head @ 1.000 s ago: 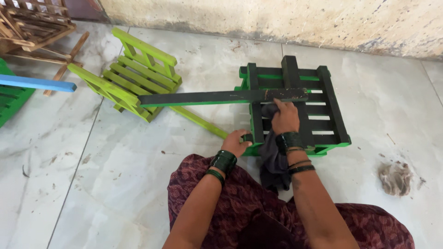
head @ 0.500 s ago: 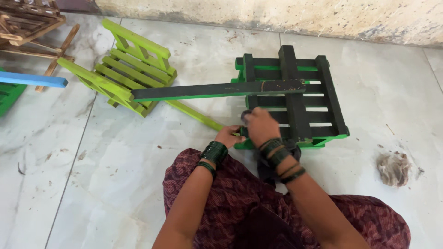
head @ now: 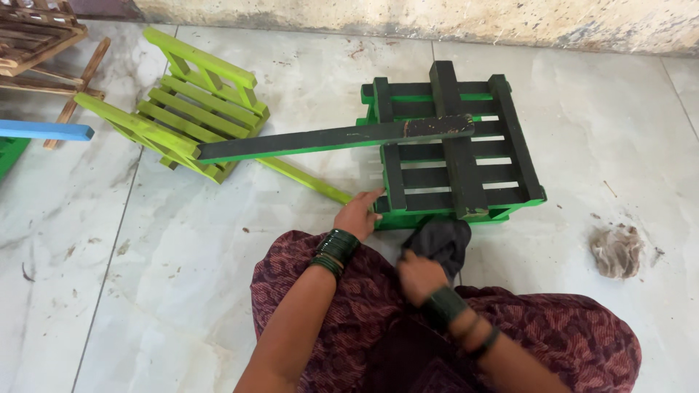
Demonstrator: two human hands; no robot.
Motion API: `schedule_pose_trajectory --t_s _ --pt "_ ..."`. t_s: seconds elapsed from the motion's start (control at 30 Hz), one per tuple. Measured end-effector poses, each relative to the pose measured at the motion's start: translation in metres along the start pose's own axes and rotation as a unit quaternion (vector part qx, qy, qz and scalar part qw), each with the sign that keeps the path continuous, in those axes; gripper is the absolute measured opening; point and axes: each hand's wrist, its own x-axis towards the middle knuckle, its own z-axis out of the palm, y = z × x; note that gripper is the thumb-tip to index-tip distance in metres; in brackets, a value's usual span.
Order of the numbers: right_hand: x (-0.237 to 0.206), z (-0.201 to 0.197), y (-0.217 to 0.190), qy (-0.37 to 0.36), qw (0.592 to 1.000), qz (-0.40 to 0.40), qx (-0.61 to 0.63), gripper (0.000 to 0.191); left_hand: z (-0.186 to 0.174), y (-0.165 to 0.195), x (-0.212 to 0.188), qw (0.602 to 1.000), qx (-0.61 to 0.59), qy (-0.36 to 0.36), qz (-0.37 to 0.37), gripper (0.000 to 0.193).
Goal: The person sits on the floor and wipes painted green and lime wooden chair components with a gray cloth, steadying each piece with one hand while rubbing its slats and frame. They turn and reposition the pieces to wipe different sides, then set the wiped pieces aside.
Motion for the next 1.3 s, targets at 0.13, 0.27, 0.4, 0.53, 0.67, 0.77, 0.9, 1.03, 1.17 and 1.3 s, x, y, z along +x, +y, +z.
schedule_pose_trajectory --t_s 0.13,0.27,0.4,0.53,0.67,0.77,0.9,1.03,1.17,1.3 --pt "-0.047 0.028 0.029 0.041 0.983 0.09 0.154 0.024 0.011 0.004 0.001 0.981 0.186 0.02 0.051 0.064" --pt "-0.064 0.03 0.042 0.095 0.954 0.155 0.24 0.027 0.027 -0.004 -0.001 0.93 0.339 0.062 0.127 0.062" --pt "-0.057 0.011 0.044 0.122 0.928 0.123 0.331 0.032 0.026 -0.01 -0.006 0.907 0.369 0.069 0.193 0.048" --pt "-0.042 -0.04 0.054 0.171 0.811 -0.01 0.559 0.04 0.007 -0.012 -0.012 0.968 0.11 0.118 0.191 0.034" --pt "-0.048 -0.123 0.068 0.276 0.579 0.153 0.752 0.032 -0.008 -0.001 -0.01 0.984 0.013 0.136 0.114 0.038" --pt "-0.028 -0.18 0.061 0.498 0.752 0.008 0.432 0.041 -0.013 0.013 -0.005 0.985 0.001 0.116 0.13 0.053" --pt "0.043 -0.211 0.036 0.544 0.826 -0.002 0.15 0.036 -0.011 0.023 -0.003 0.987 0.05 0.038 0.147 0.064" --pt "0.121 -0.207 0.029 0.465 0.882 -0.067 -0.044 0.06 -0.008 0.021 -0.003 0.99 0.039 0.049 0.125 0.057" --pt "0.164 -0.189 0.039 0.379 0.917 -0.051 -0.111 0.073 -0.008 0.017 0.002 0.992 0.035 0.058 0.109 0.052" --pt "0.181 -0.173 0.054 0.371 0.918 -0.047 -0.133 0.074 -0.007 0.018 0.007 0.989 0.037 0.077 0.117 0.046"
